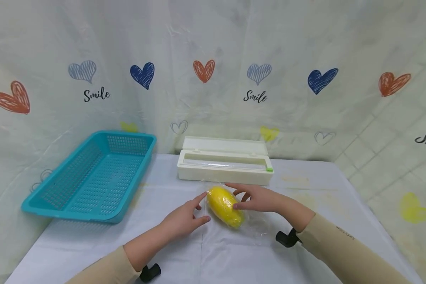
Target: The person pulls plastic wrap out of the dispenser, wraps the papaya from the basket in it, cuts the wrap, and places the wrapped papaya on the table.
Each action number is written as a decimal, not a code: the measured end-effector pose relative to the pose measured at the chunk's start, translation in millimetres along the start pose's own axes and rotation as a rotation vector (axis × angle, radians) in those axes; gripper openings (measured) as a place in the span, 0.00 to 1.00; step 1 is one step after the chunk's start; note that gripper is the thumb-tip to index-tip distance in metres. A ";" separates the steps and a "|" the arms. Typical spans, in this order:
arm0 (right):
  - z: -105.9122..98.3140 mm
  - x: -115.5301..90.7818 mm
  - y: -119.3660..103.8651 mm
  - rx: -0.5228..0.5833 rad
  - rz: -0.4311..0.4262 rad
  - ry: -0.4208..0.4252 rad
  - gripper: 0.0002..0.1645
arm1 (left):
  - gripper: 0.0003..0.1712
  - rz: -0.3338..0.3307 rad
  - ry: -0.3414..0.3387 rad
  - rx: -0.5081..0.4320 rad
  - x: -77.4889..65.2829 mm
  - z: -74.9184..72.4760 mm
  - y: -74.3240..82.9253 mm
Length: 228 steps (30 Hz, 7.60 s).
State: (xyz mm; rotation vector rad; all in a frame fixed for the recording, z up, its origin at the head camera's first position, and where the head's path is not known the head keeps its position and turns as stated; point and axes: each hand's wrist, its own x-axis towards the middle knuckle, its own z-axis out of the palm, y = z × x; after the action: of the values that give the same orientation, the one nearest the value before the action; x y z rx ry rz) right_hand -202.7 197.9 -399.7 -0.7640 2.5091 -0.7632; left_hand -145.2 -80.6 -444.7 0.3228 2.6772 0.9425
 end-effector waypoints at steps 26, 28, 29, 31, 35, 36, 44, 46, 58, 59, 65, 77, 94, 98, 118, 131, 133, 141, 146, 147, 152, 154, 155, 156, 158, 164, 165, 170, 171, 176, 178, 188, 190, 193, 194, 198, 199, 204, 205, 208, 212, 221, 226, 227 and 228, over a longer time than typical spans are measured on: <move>39.9 -6.5 -8.2 0.354 0.269 0.195 0.45 | 0.47 0.135 -0.178 -0.126 41.5 -3.8 8.0; 45.9 -8.0 -13.3 0.368 0.298 0.232 0.45 | 0.47 0.143 -0.193 -0.124 44.6 -5.5 5.7; 47.9 -8.4 -15.7 0.368 0.305 0.246 0.45 | 0.46 0.146 -0.198 -0.124 46.0 -6.2 4.4; 50.6 -9.1 -19.1 0.362 0.317 0.267 0.44 | 0.46 0.148 -0.206 -0.121 47.7 -6.8 2.5; 51.3 -11.9 -21.8 0.342 0.338 0.275 0.45 | 0.47 0.153 -0.217 -0.105 46.9 -6.4 1.0; 51.0 -12.9 -21.4 0.336 0.344 0.274 0.46 | 0.47 0.155 -0.218 -0.098 45.5 -6.5 1.5; 39.2 -24.1 -6.2 0.162 0.283 0.295 0.36 | 0.46 0.213 -0.086 0.104 19.9 -6.3 10.5; 35.0 -29.2 1.7 0.057 0.194 0.292 0.31 | 0.44 0.243 -0.051 0.186 10.2 -4.0 14.5; 28.8 -42.4 33.3 -0.775 -0.618 0.268 0.46 | 0.33 0.493 -0.053 0.390 -12.8 8.7 25.7; 29.1 -41.7 33.3 -0.807 -0.651 0.270 0.46 | 0.32 0.505 -0.050 0.403 -12.2 9.6 25.7; 32.1 -38.6 30.1 -0.871 -0.741 0.270 0.40 | 0.33 0.552 -0.015 0.456 -6.0 12.7 26.0; 41.3 -34.5 26.9 -0.784 -0.826 0.378 0.12 | 0.32 0.573 0.002 0.473 -4.6 16.7 37.1; 58.3 -33.7 8.4 -0.702 -0.681 0.405 0.23 | 0.06 0.564 0.084 0.362 1.4 21.2 33.3; 61.4 -34.9 -0.2 -0.647 -0.630 0.438 0.15 | 0.03 0.522 0.049 0.292 -1.4 17.3 36.0; 53.9 -31.4 -10.8 -0.413 -0.482 0.392 0.19 | 0.02 0.436 0.075 0.185 11.0 9.8 29.6; 52.9 -22.0 -4.6 -0.303 -0.576 0.467 0.11 | 0.06 0.338 0.054 0.010 11.3 3.4 25.4; 51.5 -21.5 -4.8 -0.272 -0.564 0.457 0.08 | 0.06 0.328 0.047 -0.028 12.2 2.8 23.2; 48.7 -22.1 -11.7 -0.303 -0.405 0.464 0.07 | 0.08 0.339 0.062 -0.110 18.5 2.5 19.3; 48.6 -22.2 -15.9 -0.303 -0.258 0.496 0.09 | 0.09 0.302 0.065 -0.103 23.3 3.5 23.4; 48.9 -22.0 -16.2 -0.303 -0.244 0.500 0.09 | 0.09 0.296 0.063 -0.106 24.0 3.6 24.3; 50.4 -21.7 -16.8 -0.300 -0.222 0.527 0.09 | 0.08 0.265 0.070 -0.115 26.0 3.7 27.5; 51.3 -21.6 -16.2 -0.288 -0.219 0.552 0.10 | 0.09 0.259 0.080 -0.104 27.1 3.9 28.6; 51.8 -21.4 -15.6 -0.277 -0.218 0.565 0.10 | 0.09 0.259 0.083 -0.100 27.6 3.8 29.4; 52.3 -21.2 -15.0 -0.267 -0.218 0.578 0.10 | 0.10 0.263 0.088 -0.093 28.5 4.1 30.0; 53.3 -20.5 -13.4 -0.252 -0.219 0.601 0.11 | 0.10 0.267 0.097 -0.083 30.3 4.4 31.3; 53.6 -17.8 -10.3 -0.220 -0.199 0.615 0.13 | 0.10 0.261 0.115 -0.103 35.8 5.3 32.6; 52.8 -17.4 -10.4 -0.204 -0.189 0.608 0.11 | 0.10 0.257 0.116 -0.120 36.9 5.4 32.6; 48.1 -15.4 -12.6 -0.165 -0.123 0.579 0.12 | 0.11 0.228 0.114 -0.230 41.8 3.7 33.3; 47.4 -15.0 -13.2 -0.168 -0.118 0.575 0.14 | 0.13 0.223 0.115 -0.245 42.5 3.2 33.8; 46.6 -13.3 -13.4 -0.177 -0.123 0.574 0.13 | 0.13 0.223 0.115 -0.278 45.6 2.7 34.8; 46.7 -12.6 -12.2 -0.161 -0.143 0.585 0.12 | 0.12 0.237 0.120 -0.286 46.9 3.3 33.4; 43.9 -11.9 -5.9 -0.180 -0.254 0.568 0.12 | 0.05 0.295 0.141 -0.227 50.9 0.9 27.6; 43.2 -13.5 -4.3 -0.205 -0.268 0.570 0.13 | 0.04 0.315 0.138 -0.193 48.5 0.7 27.2; 41.5 -17.4 -2.1 -0.236 -0.286 0.557 0.15 | 0.09 0.340 0.114 -0.111 43.4 1.5 25.9; 40.9 -19.1 -1.2 -0.252 -0.291 0.549 0.15 | 0.12 0.350 0.101 -0.073 41.5 1.8 25.6; 38.9 -24.7 1.7 -0.339 -0.314 0.505 0.19 | 0.24 0.399 0.057 0.093 35.9 3.6 25.2; 38.8 -25.1 3.0 -0.361 -0.324 0.498 0.20 | 0.26 0.408 0.053 0.121 34.9 3.9 25.5; 40.0 -23.3 9.4 -0.420 -0.412 0.511 0.22 | 0.29 0.417 0.061 0.139 32.3 5.2 28.1; 40.5 -22.8 10.3 -0.426 -0.433 0.517 0.22 | 0.29 0.416 0.064 0.137 32.1 5.3 28.9; 41.6 -22.4 11.3 -0.440 -0.473 0.534 0.21 | 0.29 0.414 0.072 0.142 32.0 5.5 30.4; 40.5 -24.7 9.1 -0.420 -0.439 0.524 0.22 | 0.28 0.397 0.066 0.150 32.4 7.1 29.2; 8.8 -25.4 16.8 -0.230 -0.326 0.316 0.30 | 0.43 0.233 0.052 0.046 20.3 17.2 34.6; -13.3 -9.3 26.2 -0.165 -0.217 0.225 0.35 | 0.51 0.130 0.047 0.013 16.6 25.2 41.3; -16.3 -5.2 26.6 -0.181 -0.210 0.216 0.36 | 0.51 0.119 0.051 0.012 17.1 26.7 41.5; -18.8 -1.2 26.3 -0.202 -0.209 0.206 0.36 | 0.52 0.113 0.054 0.014 17.9 27.8 41.2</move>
State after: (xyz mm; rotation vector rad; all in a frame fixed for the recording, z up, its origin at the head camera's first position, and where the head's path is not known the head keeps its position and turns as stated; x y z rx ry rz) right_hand -221.5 224.2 -400.9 -1.0813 2.7522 -0.6942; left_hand -147.8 -27.9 -442.6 0.4619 2.7401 0.9788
